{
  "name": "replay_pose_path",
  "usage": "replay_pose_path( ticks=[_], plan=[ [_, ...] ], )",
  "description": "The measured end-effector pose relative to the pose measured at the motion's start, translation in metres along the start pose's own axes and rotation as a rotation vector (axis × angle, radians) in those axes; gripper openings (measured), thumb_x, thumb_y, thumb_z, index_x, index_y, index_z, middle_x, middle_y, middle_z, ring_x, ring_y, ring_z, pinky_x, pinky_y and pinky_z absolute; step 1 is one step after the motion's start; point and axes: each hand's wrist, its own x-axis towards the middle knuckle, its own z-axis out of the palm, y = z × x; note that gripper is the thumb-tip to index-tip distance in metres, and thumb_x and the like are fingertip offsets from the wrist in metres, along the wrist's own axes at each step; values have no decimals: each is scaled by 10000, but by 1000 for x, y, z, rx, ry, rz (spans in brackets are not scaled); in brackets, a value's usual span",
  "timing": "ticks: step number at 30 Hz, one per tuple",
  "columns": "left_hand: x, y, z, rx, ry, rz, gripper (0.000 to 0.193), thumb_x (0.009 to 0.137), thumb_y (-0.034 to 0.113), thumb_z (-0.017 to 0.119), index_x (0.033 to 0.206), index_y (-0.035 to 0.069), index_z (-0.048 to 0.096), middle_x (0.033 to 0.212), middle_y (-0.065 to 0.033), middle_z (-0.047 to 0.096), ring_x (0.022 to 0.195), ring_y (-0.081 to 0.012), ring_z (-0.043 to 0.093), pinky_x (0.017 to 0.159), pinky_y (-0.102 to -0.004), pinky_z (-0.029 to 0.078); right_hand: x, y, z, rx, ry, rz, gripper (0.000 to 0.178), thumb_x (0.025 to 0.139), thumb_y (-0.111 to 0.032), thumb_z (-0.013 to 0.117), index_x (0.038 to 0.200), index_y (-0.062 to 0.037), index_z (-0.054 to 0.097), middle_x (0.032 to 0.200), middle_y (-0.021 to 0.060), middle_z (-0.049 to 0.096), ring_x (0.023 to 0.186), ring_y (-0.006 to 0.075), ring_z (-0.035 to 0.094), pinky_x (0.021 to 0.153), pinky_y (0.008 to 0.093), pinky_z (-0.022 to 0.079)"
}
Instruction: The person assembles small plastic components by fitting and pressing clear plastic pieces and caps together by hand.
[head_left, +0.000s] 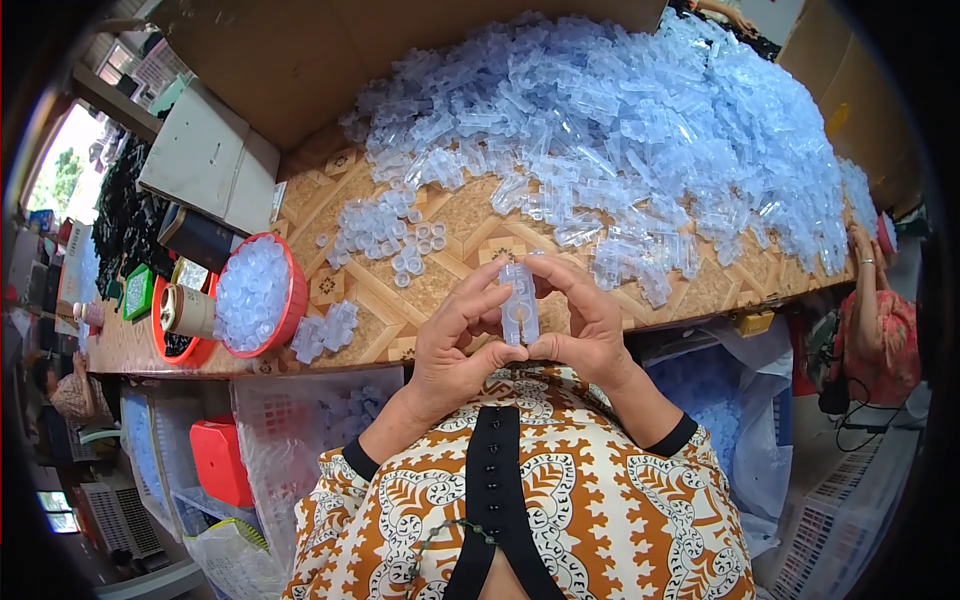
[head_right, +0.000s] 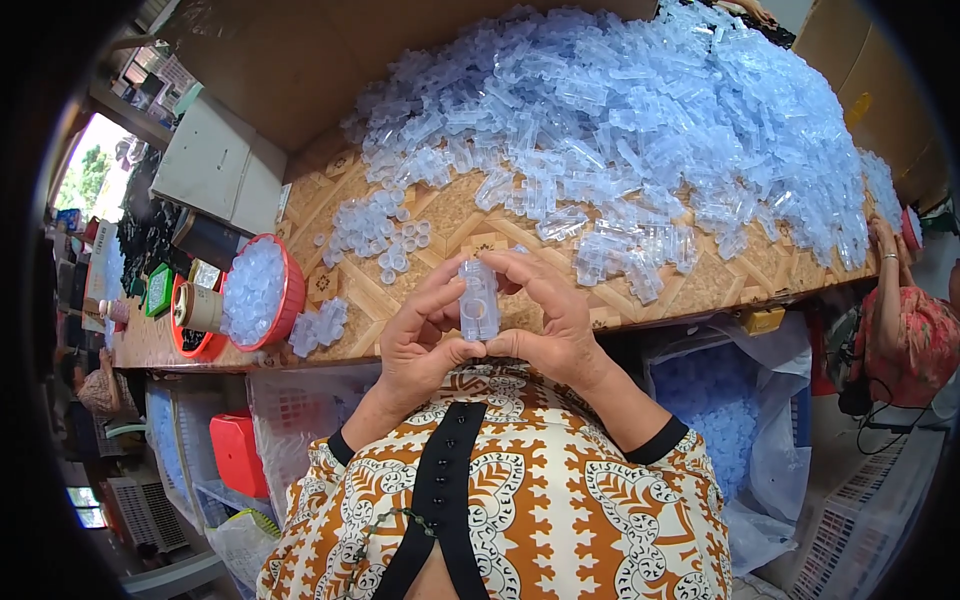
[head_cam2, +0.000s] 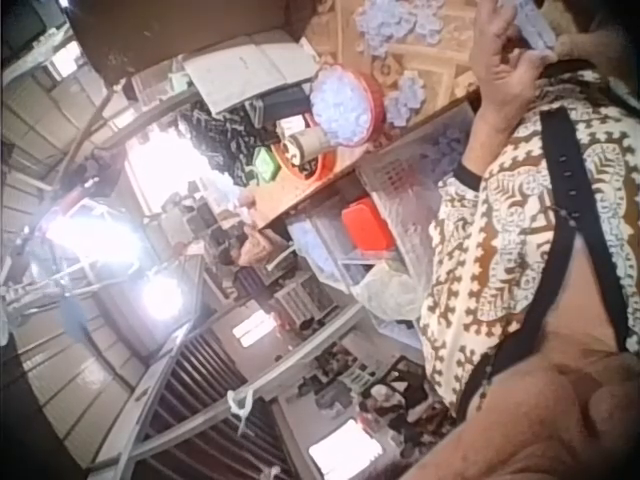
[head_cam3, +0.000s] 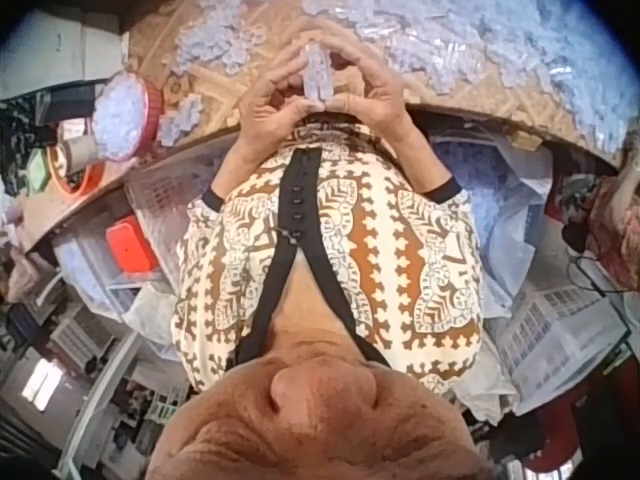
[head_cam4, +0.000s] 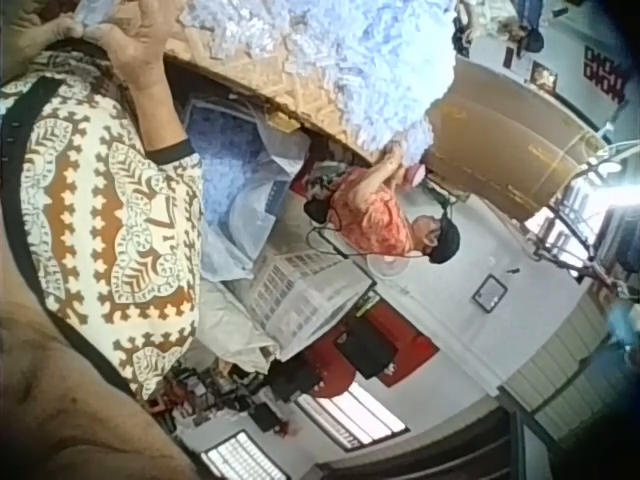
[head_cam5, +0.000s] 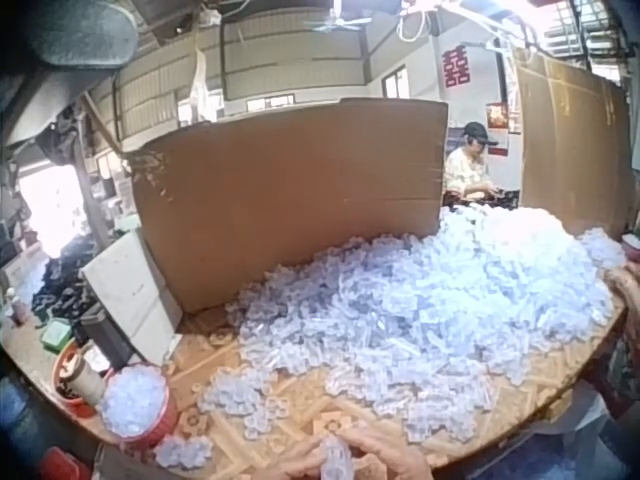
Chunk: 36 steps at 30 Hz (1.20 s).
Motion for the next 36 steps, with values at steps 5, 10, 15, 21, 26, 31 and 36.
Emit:
replay_pose_path(
  ticks=[5,10,15,21,26,31,36],
  plan=[
    [-1,3,0,-14,-3,-8,613,866,15,804,1424,60,555,1636,-209,329,1263,-228,626,1030,-356,567,-1,0,4,22,16,17,803,712,-198,907,1432,-20,597,1373,116,623,1101,201,603,984,355,488],
    [-1,4,-1,-36,-5,-30,599,869,18,802,1417,53,561,1640,-204,328,1242,-208,632,1021,-347,568,-1,0,3,-2,8,-10,804,717,-184,905,1438,-20,590,1386,120,618,1113,203,605,982,353,492],
    [0,8,-2,-18,-13,-25,585,866,14,803,1402,40,570,1633,-197,340,1204,-190,646,987,-329,582,-2,-2,4,-54,0,-68,792,726,-154,899,1440,-16,586,1421,137,601,1171,217,605,981,358,504],
    [-2,6,-1,-9,10,-22,571,863,18,806,1388,39,581,1626,-193,352,1186,-185,654,979,-327,589,-3,-2,5,-64,-15,-73,773,742,-117,886,1444,-10,578,1448,154,583,1272,242,582,1014,369,503],
    [-3,6,0,7,10,-27,573,861,23,810,1386,39,582,1622,-192,358,1186,-186,655,974,-326,592,-6,-2,5,-36,9,-41,779,736,-105,887,1443,-5,576,1456,157,578,1294,242,573,1033,373,498],
    [-5,3,-1,11,5,-22,573,860,29,812,1385,39,584,1621,-194,358,1189,-188,654,972,-327,593,-6,-2,4,-47,-8,-40,780,736,-102,886,1446,-6,575,1461,160,575,1307,244,571,1037,372,499],
    [-5,3,0,-1,9,-25,577,859,19,812,1389,37,584,1616,-193,362,1185,-196,658,971,-335,596,-7,0,4,-32,-6,-36,774,744,-107,886,1446,-3,575,1467,163,572,1308,244,571,1039,370,495]
  ],
)
